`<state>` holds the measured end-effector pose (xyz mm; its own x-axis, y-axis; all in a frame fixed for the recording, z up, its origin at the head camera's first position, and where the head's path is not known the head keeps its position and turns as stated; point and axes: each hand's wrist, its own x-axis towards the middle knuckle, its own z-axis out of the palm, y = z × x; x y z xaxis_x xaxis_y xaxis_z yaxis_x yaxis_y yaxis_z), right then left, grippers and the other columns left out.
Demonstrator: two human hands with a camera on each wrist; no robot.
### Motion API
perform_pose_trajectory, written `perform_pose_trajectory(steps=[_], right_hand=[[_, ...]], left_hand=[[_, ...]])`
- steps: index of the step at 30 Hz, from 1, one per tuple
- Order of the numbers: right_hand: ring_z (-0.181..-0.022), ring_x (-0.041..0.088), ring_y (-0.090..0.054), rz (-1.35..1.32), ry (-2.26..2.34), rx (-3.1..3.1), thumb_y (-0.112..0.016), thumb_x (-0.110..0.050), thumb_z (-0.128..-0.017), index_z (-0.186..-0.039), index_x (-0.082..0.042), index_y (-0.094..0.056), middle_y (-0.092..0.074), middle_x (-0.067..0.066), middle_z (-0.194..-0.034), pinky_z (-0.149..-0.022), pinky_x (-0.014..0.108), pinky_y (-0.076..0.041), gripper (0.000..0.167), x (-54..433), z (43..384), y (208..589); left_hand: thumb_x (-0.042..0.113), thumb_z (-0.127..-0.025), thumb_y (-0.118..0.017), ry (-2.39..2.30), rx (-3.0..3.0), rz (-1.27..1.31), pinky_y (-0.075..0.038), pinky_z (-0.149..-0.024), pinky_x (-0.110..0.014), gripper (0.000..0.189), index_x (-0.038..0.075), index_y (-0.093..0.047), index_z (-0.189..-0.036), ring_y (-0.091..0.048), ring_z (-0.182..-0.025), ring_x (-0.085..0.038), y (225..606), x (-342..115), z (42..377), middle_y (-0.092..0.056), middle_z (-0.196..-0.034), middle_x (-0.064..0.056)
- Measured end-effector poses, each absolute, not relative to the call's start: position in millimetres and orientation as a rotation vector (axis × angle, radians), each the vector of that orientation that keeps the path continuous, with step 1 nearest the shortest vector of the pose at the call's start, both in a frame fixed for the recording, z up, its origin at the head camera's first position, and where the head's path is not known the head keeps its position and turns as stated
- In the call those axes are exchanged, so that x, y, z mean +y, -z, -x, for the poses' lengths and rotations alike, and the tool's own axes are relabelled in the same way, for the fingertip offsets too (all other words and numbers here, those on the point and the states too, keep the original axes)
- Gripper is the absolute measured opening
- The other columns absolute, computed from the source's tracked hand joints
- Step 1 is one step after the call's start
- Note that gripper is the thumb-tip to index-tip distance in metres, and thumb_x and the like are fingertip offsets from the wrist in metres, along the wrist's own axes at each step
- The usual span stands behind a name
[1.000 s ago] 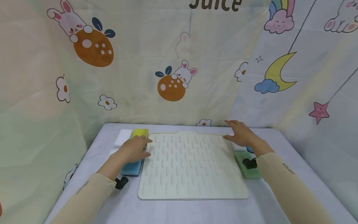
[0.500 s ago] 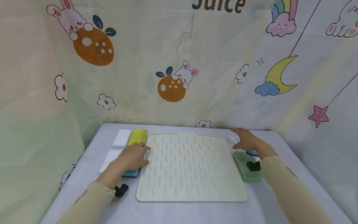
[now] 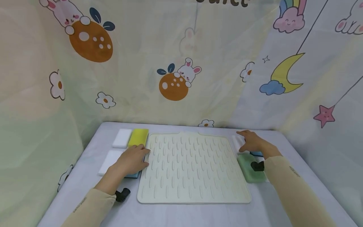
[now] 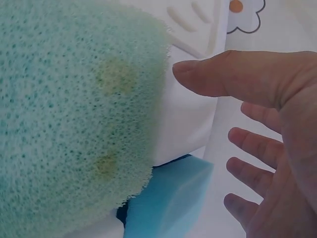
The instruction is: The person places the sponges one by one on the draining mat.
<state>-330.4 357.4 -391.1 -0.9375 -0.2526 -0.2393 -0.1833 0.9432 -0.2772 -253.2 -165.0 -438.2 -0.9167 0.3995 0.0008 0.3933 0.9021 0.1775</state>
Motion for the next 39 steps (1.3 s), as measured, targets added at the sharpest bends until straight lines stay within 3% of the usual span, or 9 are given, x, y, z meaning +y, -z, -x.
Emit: perform_pose_trajectory(steps=[5,13,39], right_hand=[[-0.144,0.063,-0.023,0.361,0.379,2.828,-0.086,-0.017,-0.079,-0.158,0.007,-0.033,-0.026,0.039,-0.160,-0.113,0.074,-0.032,0.098,358.6,332.6,393.2],[-0.147,0.061,-0.020,0.346,0.377,2.803,-0.084,-0.014,-0.079,-0.159,0.005,-0.031,-0.023,0.037,-0.162,-0.114,0.073,-0.032,0.098,361.2,341.1,397.2],[-0.149,0.052,-0.029,0.236,0.384,2.756,-0.085,-0.015,-0.079,-0.161,0.000,-0.031,-0.026,0.029,-0.165,-0.117,0.069,-0.031,0.099,359.1,341.8,403.3]], left_hand=[[0.029,-0.091,-0.079,-0.272,3.039,-0.646,-0.050,-0.098,-0.048,0.055,0.001,-0.065,-0.136,-0.060,-0.107,-0.032,438.6,-166.7,253.8,-0.063,-0.124,-0.014],[0.026,-0.092,-0.078,-0.314,3.035,-0.647,-0.047,-0.102,-0.050,0.053,0.001,-0.065,-0.137,-0.058,-0.111,-0.033,444.7,-170.3,255.0,-0.061,-0.126,-0.013],[0.025,-0.091,-0.078,-0.336,3.048,-0.666,-0.042,-0.107,-0.056,0.050,0.001,-0.067,-0.135,-0.056,-0.117,-0.037,445.2,-166.3,252.0,-0.061,-0.126,-0.012]])
